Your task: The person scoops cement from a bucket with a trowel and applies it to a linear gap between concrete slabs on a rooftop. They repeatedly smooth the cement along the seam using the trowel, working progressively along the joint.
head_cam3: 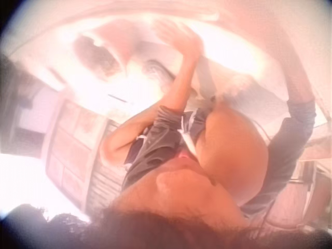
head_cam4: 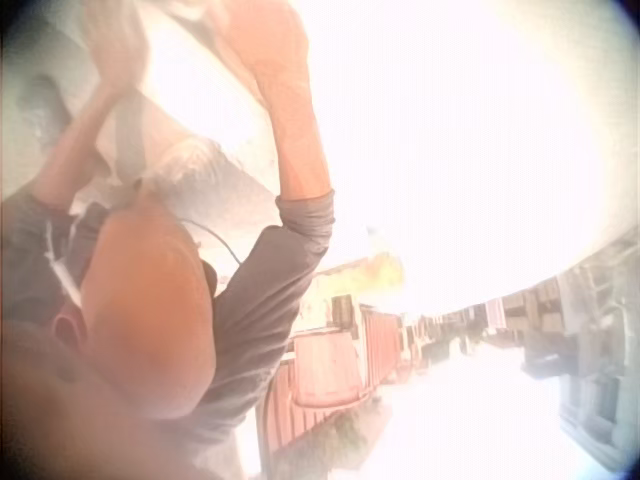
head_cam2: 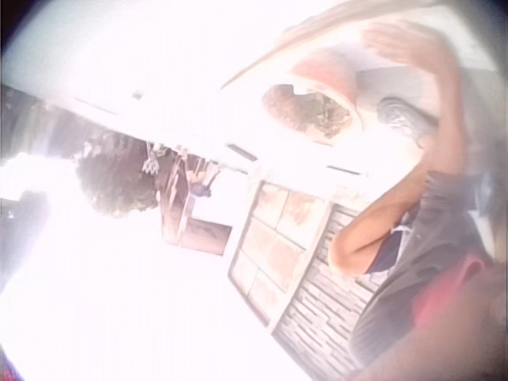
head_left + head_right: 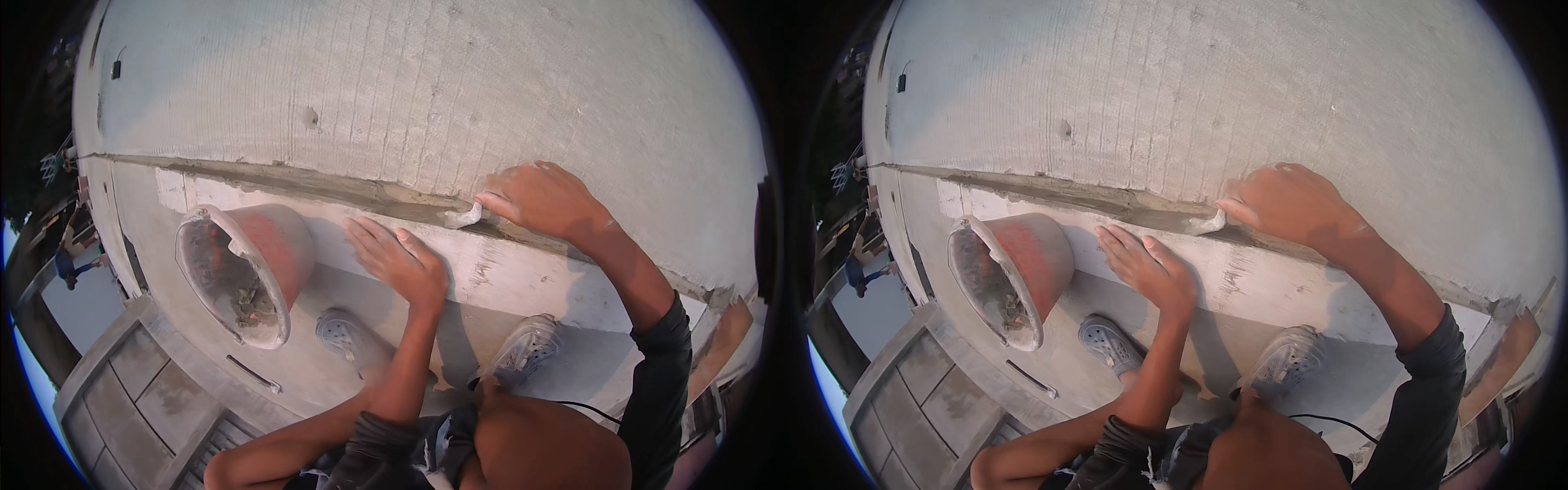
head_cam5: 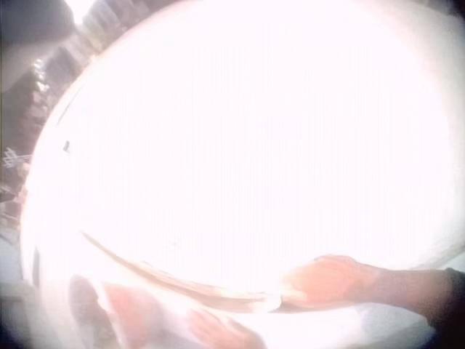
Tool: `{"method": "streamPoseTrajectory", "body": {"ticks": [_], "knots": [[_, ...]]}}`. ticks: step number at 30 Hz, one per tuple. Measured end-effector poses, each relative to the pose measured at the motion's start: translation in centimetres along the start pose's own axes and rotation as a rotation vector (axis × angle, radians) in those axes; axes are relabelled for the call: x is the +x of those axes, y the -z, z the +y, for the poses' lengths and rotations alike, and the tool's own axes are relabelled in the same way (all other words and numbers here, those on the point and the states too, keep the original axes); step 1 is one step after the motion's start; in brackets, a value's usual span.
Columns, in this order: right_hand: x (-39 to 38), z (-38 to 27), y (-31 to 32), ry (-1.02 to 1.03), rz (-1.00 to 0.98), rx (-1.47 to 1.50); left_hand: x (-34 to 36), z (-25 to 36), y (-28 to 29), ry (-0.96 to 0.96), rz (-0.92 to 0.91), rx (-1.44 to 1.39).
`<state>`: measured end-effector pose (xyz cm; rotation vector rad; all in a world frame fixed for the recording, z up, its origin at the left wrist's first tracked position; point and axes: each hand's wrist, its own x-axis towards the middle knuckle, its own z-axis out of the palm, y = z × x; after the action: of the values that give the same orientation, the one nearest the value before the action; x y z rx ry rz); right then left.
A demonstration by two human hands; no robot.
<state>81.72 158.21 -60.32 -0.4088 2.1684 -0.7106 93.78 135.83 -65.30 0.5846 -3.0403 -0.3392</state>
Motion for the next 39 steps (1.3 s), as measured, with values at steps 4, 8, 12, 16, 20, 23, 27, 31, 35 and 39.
{"method": "streamPoseTrajectory", "body": {"ticks": [4,8,12,16,20,23,27,31,35,39], "knots": [[-2.9,2.9,0.8,-0.064,-0.058,-0.069,0.0,0.0,-0.3,-0.010,0.005,0.007],[-6.1,5.5,2.1,-0.044,-0.001,-0.188,0.0,0.1,-0.5,-0.006,0.008,0.013],[-9.8,8.4,3.6,-0.130,-0.075,-0.206,0.0,-0.3,-0.4,0.005,0.006,0.013],[-11.9,9.3,2.7,-0.168,0.023,-0.122,0.2,-0.3,-0.2,0.003,0.014,0.002],[-8.2,6.1,1.2,-0.085,0.091,-0.045,0.3,0.0,0.0,-0.041,0.010,-0.022],[-4.8,2.4,1.7,-0.082,0.069,-0.007,0.2,-0.1,-0.4,-0.018,0.010,0.005],[-2.2,1.6,1.1,-0.020,0.051,0.009,0.1,0.2,-0.4,0.015,0.000,-0.015],[-3.3,3.5,0.9,-0.011,0.024,-0.036,-0.1,0.2,-0.5,0.004,-0.002,-0.032],[-7.7,5.8,2.5,-0.134,-0.061,-0.079,0.0,-0.2,-0.3,0.007,0.003,-0.007],[-10.9,7.7,2.6,-0.150,0.060,-0.170,0.0,-0.3,-0.2,0.000,0.023,-0.012]]}}
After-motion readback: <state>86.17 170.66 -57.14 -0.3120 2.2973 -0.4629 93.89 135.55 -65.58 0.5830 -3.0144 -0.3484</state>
